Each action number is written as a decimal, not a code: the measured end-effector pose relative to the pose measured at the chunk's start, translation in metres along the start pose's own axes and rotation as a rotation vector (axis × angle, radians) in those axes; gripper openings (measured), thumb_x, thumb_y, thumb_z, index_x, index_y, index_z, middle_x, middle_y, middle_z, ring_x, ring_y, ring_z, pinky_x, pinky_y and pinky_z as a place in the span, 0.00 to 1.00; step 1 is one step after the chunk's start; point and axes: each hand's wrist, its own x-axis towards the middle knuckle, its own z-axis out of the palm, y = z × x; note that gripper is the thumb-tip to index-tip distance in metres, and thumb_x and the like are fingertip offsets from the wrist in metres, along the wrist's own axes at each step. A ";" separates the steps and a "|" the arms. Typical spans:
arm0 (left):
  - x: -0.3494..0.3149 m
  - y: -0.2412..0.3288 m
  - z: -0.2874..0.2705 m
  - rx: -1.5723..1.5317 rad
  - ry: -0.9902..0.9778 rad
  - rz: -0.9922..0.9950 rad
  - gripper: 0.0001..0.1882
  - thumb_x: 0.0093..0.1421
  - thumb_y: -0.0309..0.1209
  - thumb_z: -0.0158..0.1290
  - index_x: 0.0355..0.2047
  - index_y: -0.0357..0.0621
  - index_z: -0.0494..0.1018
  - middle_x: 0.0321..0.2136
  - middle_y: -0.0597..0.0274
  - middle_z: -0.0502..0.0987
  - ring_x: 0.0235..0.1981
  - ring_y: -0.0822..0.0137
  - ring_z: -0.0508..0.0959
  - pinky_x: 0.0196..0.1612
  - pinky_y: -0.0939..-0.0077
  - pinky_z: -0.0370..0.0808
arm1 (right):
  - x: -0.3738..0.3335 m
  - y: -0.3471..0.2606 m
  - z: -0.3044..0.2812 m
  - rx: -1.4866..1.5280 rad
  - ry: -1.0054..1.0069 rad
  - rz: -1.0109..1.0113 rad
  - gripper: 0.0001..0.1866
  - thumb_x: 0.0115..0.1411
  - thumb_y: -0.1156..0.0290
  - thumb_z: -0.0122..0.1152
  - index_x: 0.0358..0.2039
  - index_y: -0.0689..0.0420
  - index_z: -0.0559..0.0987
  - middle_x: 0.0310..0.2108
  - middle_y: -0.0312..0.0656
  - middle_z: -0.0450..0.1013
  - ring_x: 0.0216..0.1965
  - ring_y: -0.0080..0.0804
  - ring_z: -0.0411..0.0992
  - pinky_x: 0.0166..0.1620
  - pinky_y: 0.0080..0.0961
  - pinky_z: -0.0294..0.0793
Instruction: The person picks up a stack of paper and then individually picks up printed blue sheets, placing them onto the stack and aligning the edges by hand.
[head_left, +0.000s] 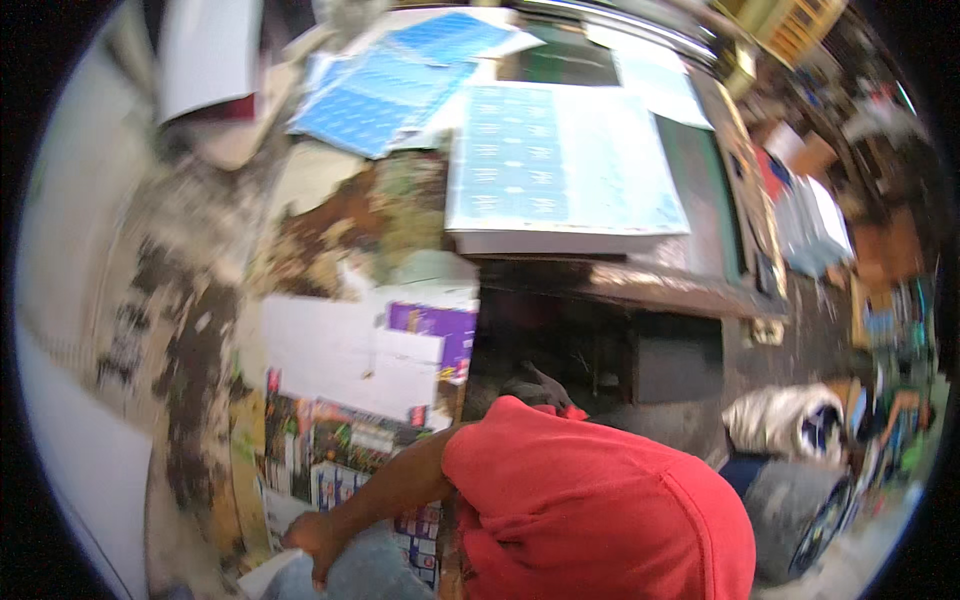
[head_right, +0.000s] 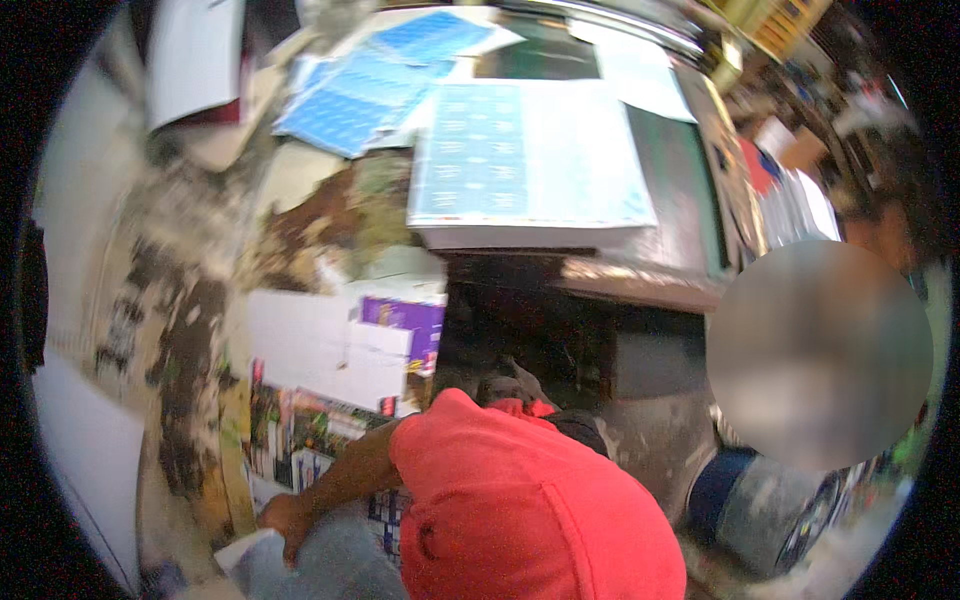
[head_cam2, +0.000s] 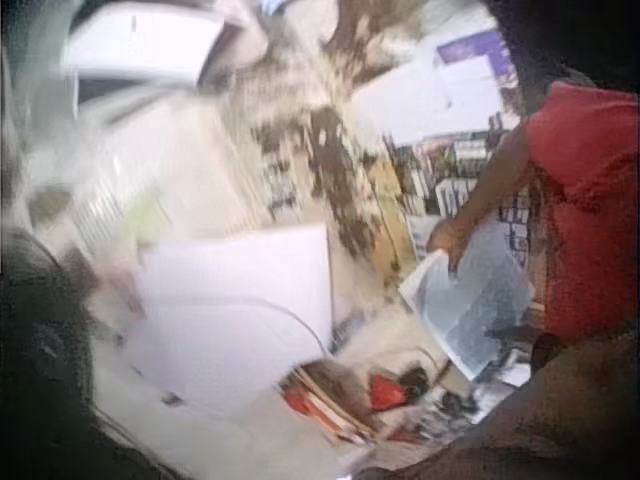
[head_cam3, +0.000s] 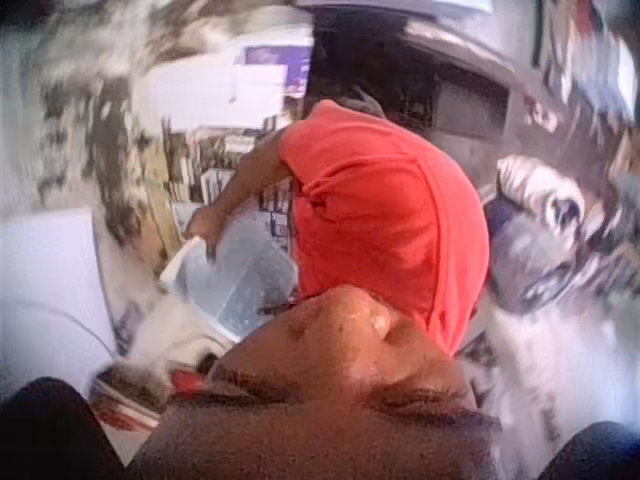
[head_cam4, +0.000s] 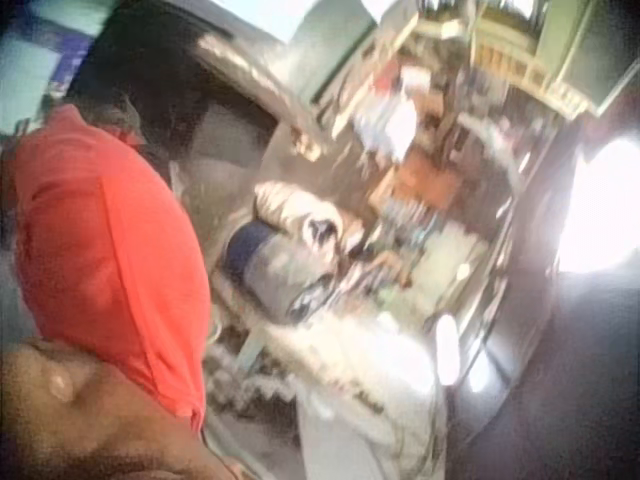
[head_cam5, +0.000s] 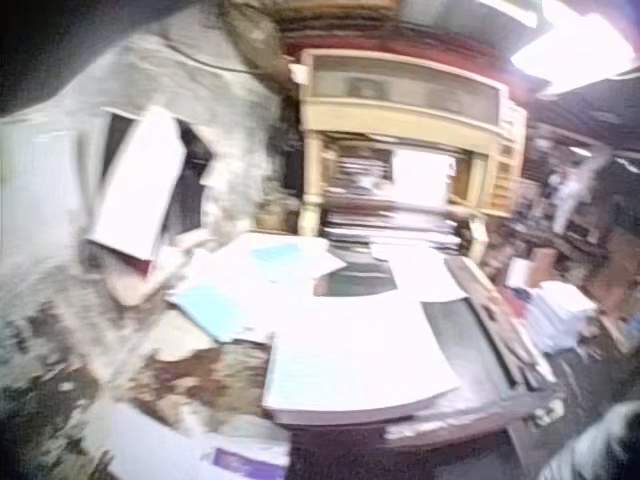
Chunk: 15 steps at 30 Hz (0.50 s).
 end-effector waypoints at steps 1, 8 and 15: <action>0.001 0.016 0.019 0.003 -0.054 0.026 0.37 0.65 0.53 0.52 0.61 0.33 0.64 0.58 0.44 0.69 0.57 0.51 0.70 0.61 0.56 0.63 | -0.014 -0.013 -0.018 -0.070 0.021 0.124 0.48 0.37 0.30 0.70 0.38 0.69 0.78 0.37 0.60 0.76 0.42 0.59 0.75 0.47 0.46 0.75; -0.012 0.122 0.132 -0.011 -0.376 0.138 0.40 0.63 0.55 0.53 0.62 0.31 0.63 0.58 0.43 0.70 0.55 0.52 0.72 0.58 0.59 0.67 | -0.223 -0.065 -0.195 -0.363 0.563 0.750 0.42 0.47 0.32 0.63 0.28 0.69 0.81 0.27 0.62 0.77 0.32 0.60 0.78 0.39 0.48 0.78; -0.003 0.236 0.180 -0.014 -0.571 0.040 0.43 0.62 0.56 0.55 0.63 0.30 0.62 0.57 0.43 0.70 0.54 0.53 0.74 0.55 0.62 0.72 | -0.433 -0.203 -0.328 -0.313 1.028 1.135 0.49 0.53 0.25 0.50 0.27 0.70 0.82 0.29 0.61 0.78 0.32 0.56 0.79 0.38 0.48 0.77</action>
